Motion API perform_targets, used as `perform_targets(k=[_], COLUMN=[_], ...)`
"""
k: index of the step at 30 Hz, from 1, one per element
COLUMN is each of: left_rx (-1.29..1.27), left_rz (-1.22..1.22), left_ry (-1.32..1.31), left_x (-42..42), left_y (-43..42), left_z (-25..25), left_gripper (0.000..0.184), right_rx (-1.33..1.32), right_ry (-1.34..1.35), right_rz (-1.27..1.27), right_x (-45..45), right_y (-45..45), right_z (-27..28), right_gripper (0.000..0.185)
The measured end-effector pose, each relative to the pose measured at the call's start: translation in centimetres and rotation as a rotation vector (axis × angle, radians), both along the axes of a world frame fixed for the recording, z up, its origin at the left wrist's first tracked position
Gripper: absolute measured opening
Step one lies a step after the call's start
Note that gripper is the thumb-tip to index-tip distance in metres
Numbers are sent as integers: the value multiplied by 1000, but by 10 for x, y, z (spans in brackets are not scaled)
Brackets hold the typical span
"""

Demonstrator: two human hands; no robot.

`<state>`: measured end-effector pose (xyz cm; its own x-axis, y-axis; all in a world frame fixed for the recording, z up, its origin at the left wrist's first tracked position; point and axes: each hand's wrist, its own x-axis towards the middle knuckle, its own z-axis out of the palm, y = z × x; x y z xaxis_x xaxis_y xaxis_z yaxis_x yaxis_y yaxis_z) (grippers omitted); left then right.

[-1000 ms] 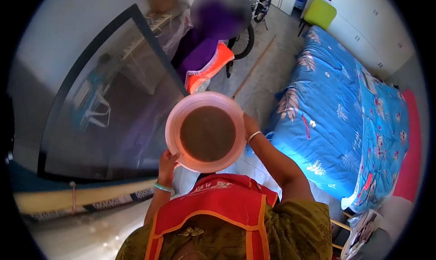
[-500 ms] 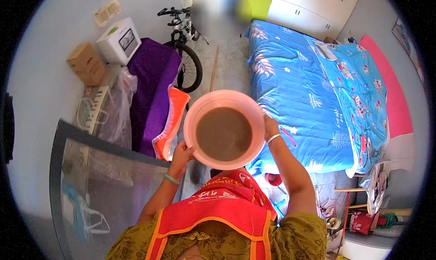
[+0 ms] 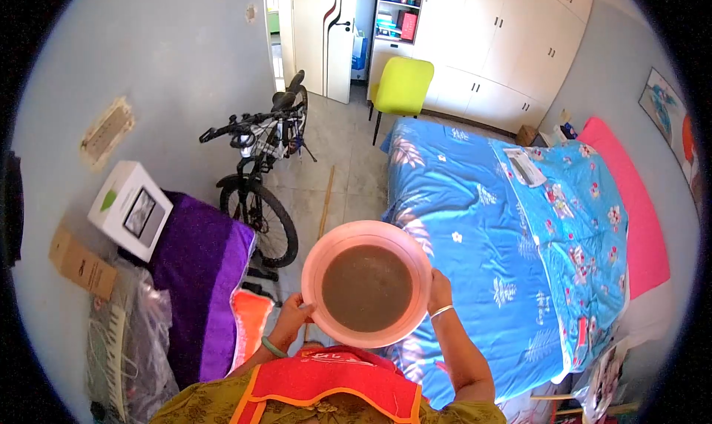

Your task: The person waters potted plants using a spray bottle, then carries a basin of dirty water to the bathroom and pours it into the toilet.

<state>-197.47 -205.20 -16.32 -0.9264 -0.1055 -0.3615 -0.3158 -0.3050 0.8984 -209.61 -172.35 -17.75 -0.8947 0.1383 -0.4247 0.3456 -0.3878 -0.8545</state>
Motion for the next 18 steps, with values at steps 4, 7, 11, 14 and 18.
perform_targets(k=[4,7,11,14,18], left_rx=[-65,-50,-70,-23,-33], left_rz=[-18,-14,-83,-69,-45], left_ry=[32,53,72,63,37], left_x=[-119,-210,-327,-415,-524], left_y=[-27,-42,-77,-93,-117], left_z=[7,27,27,44,55], left_gripper=[28,28,30,30,27], right_rx=[-67,148,-36,-83,559], right_ry=[25,209,113,69,255], right_rz=[10,75,23,-105,235], right_x=[-105,-203,-291,-376,-497], right_y=[-33,-27,-79,-101,-108], right_z=[22,-10,27,45,39], right_gripper=[33,36,42,43,47])
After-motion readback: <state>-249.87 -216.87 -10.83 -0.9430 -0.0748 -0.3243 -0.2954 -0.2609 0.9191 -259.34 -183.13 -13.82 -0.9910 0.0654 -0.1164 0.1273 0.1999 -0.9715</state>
